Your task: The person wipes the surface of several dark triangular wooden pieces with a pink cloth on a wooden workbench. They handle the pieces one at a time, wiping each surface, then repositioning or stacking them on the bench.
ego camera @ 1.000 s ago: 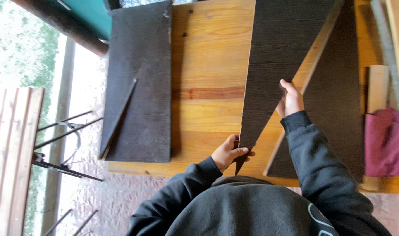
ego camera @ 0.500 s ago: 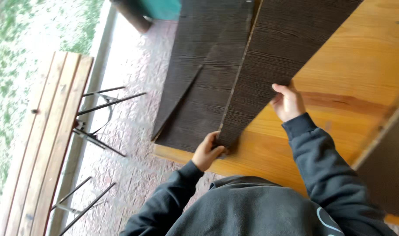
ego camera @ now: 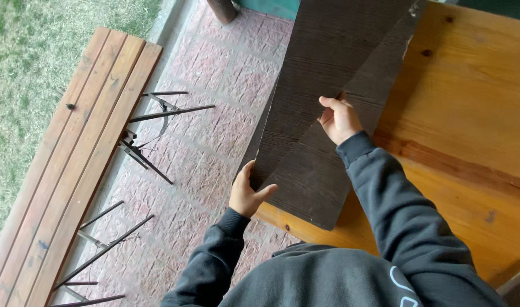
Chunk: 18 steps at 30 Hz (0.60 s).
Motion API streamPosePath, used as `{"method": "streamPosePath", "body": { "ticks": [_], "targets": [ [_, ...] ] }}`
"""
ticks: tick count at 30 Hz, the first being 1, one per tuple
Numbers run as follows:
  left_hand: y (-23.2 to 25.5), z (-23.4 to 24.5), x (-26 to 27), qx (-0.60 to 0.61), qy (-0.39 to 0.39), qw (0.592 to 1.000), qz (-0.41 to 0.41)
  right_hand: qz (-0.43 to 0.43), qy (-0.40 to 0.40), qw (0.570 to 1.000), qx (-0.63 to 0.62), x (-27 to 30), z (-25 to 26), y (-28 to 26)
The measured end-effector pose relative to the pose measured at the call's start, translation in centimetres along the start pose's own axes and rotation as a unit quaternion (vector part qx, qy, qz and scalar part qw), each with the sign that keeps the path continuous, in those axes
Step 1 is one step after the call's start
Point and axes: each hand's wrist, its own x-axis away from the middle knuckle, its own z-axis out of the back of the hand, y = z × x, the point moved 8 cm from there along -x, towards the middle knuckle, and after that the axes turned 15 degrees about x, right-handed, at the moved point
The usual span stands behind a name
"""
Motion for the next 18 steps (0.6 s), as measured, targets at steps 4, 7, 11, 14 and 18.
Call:
{"method": "streamPosePath", "body": {
  "ticks": [4,7,11,14,18],
  "targets": [
    [-3.2,2.7,-2.0,-0.098,0.033,0.994,-0.021,-0.022,-0.009,1.000,0.011,-1.8,-2.3,2.2],
    [-4.9,4.1,-3.3,-0.154,0.043,0.986,-0.054,-0.029,-0.007,1.000,-0.001,-2.9,-3.1,3.4],
    [-6.9,4.4,-4.8,-0.185,0.039,0.979,-0.075,-0.042,-0.027,0.999,0.009,-0.2,-6.0,0.6],
    [-6.9,3.7,-5.7,-0.167,0.035,0.982,-0.076,-0.054,-0.035,0.997,0.043,-3.9,-2.6,3.5],
    [-8.4,2.4,-5.7,-0.158,0.026,0.986,-0.051,-0.060,-0.023,0.995,0.079,-3.9,-1.9,3.5]
  ]
}}
